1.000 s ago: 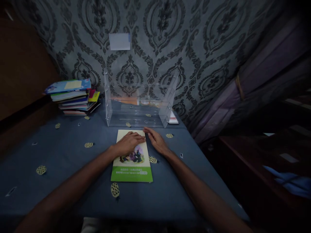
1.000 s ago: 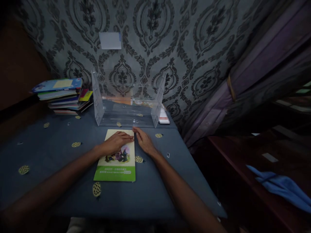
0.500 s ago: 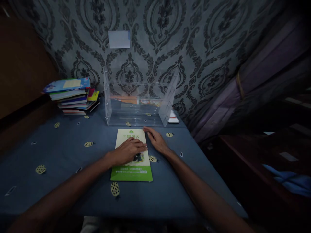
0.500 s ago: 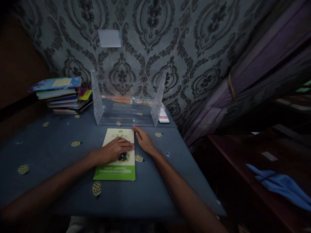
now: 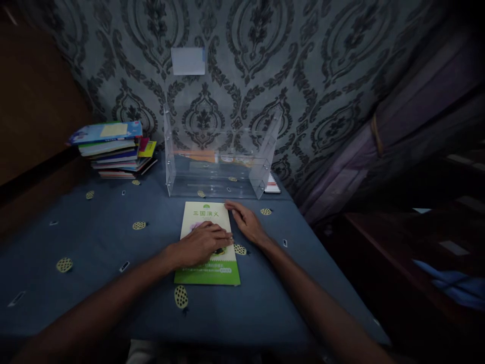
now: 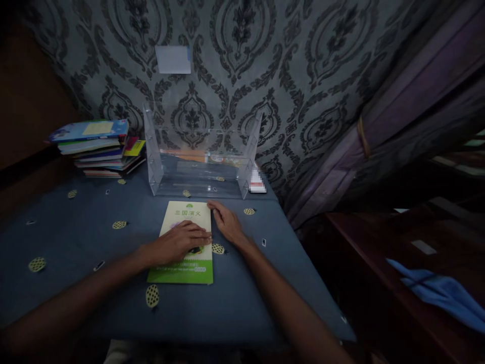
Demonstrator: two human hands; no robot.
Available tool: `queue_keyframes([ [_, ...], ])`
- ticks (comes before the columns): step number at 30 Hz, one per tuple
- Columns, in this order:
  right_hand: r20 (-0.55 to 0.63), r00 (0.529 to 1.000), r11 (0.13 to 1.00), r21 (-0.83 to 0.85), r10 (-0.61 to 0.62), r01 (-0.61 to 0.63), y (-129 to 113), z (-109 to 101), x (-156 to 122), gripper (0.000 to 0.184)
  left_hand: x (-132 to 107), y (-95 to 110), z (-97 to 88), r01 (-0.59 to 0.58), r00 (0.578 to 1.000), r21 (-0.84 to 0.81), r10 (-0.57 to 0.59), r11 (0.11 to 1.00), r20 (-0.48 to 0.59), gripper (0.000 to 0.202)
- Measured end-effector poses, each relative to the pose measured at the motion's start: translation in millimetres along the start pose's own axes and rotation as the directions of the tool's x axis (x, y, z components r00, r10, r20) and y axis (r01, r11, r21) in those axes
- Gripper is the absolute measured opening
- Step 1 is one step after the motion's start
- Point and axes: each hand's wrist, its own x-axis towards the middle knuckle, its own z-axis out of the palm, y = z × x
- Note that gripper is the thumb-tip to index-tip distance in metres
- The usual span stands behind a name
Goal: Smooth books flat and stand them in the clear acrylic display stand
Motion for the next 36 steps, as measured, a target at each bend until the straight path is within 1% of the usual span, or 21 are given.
queue_keyframes([
  [6,-0.025,1.000,1.000,0.001,0.019,-0.019,-15.3,0.3,-17.1,0.038,-0.7,-0.9,1.2,-0.003,1.000,-0.004,0.003,1.000,-0.023,0.041],
  [14,0.002,0.999,0.999,-0.021,0.048,-0.048,-42.2,-4.3,-60.2,0.036,-0.5,-0.6,3.6,0.002,0.999,-0.042,-0.004,0.999,-0.043,0.040],
  [17,0.014,1.000,0.998,-0.056,0.021,-0.020,-49.5,-5.1,-69.2,0.037,-0.7,-0.5,6.3,0.003,0.998,-0.050,-0.006,0.999,-0.055,0.042],
  [22,0.010,1.000,0.996,-0.086,-0.015,0.016,-54.5,-3.9,-70.0,0.038,-0.7,0.8,9.1,-0.011,0.997,-0.035,0.008,0.999,-0.081,0.038],
  [26,0.013,0.999,0.995,-0.097,-0.032,0.033,-54.7,-3.8,-69.4,0.036,-5.2,-1.5,10.6,0.020,0.994,-0.020,-0.022,1.000,-0.103,0.033],
  [32,0.001,1.000,0.993,-0.114,-0.020,0.020,-50.1,-3.9,-71.9,0.034,-27.9,-18.4,17.6,0.087,0.981,0.003,-0.085,0.996,-0.175,0.037],
  [36,0.018,1.000,0.993,-0.120,-0.001,0.003,-49.2,-4.3,-71.8,0.035,-46.6,-32.2,14.6,0.153,0.965,0.015,-0.146,0.988,-0.218,0.036],
])
